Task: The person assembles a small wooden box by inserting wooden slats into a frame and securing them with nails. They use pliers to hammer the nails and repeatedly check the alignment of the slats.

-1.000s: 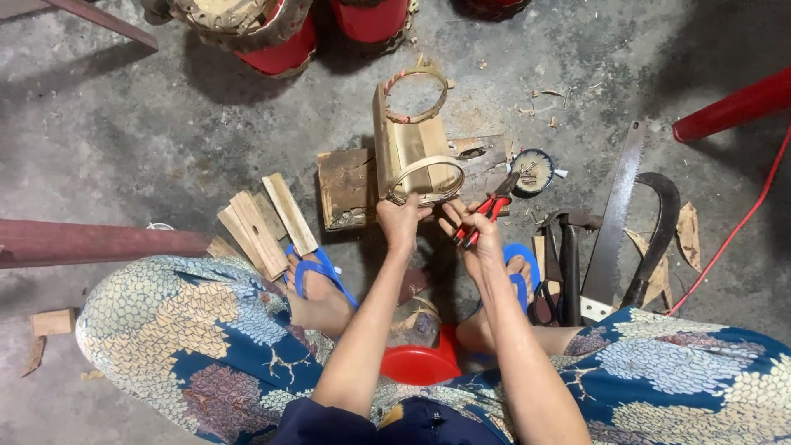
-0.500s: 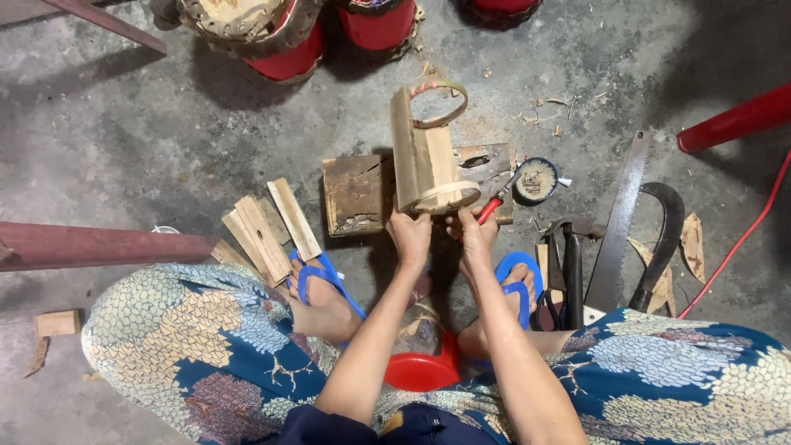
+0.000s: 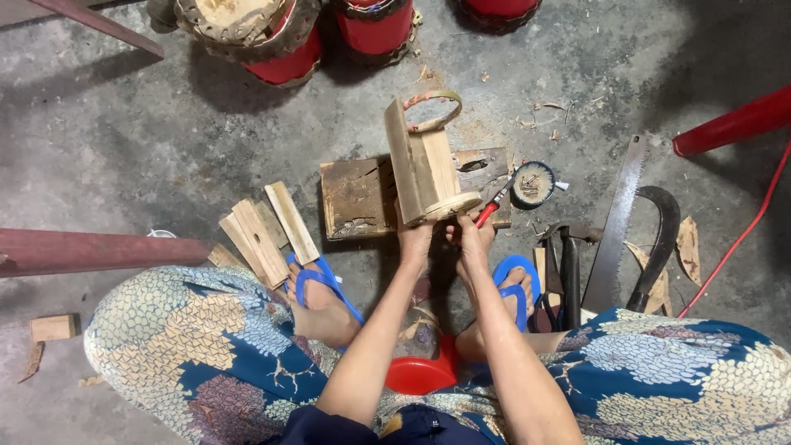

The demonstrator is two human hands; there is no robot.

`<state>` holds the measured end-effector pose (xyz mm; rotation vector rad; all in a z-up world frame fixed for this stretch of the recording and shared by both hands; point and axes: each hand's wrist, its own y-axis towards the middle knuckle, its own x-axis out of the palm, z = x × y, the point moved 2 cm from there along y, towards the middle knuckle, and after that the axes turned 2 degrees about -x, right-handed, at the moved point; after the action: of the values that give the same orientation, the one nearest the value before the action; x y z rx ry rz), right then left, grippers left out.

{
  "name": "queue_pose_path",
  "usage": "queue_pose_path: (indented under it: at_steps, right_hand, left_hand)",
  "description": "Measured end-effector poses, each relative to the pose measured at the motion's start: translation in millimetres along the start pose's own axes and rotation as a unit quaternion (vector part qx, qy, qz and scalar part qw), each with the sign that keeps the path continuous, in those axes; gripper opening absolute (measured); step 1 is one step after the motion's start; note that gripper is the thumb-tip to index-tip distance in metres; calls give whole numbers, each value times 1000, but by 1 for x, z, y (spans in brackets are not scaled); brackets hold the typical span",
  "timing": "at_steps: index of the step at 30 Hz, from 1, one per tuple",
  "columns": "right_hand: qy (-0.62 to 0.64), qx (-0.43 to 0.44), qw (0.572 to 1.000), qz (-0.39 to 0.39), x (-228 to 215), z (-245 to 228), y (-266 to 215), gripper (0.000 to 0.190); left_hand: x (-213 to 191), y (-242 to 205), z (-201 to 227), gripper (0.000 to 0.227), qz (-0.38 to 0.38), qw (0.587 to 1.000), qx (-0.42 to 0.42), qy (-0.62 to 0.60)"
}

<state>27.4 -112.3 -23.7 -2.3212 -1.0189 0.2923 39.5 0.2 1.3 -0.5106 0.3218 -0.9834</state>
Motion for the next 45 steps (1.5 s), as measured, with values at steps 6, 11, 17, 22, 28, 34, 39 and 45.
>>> queue_pose_path:
  at_steps: [6,11,17,22,28,34,39,45]
  right_hand:
    - [1,16,1000,-5,0,8,3,29]
    - [-48,-12,999,-5,-6,-9,-20,30]
    - [-265,-33,963,39,-62,40,14,42]
    - [-452,2,891,27,-67,-42,-61,50]
    - [-578,-84,811,-39,-75,-51,-89,44]
    - [-556,-284,778,-64,-65,-16,-61,59]
    - [-577,-308,755,-45,-54,-8,-48,63]
    - [-586,-355,727,-31,-56,-1,-38,41]
  left_hand:
    - [1,7,-19,80,-36,993,-46,-102]
    - [1,-11,26,84,-39,999,23,-16]
    - [6,-27,40,92,-56,981,61,178]
    - [5,-33,34,97,-65,968,123,207]
    - [4,-35,53,95,-60,969,146,190]
    - [0,-29,49,96,-51,967,178,173]
    - [-3,-19,29,96,-37,965,215,144]
    - [-2,-14,14,104,-50,963,232,130]
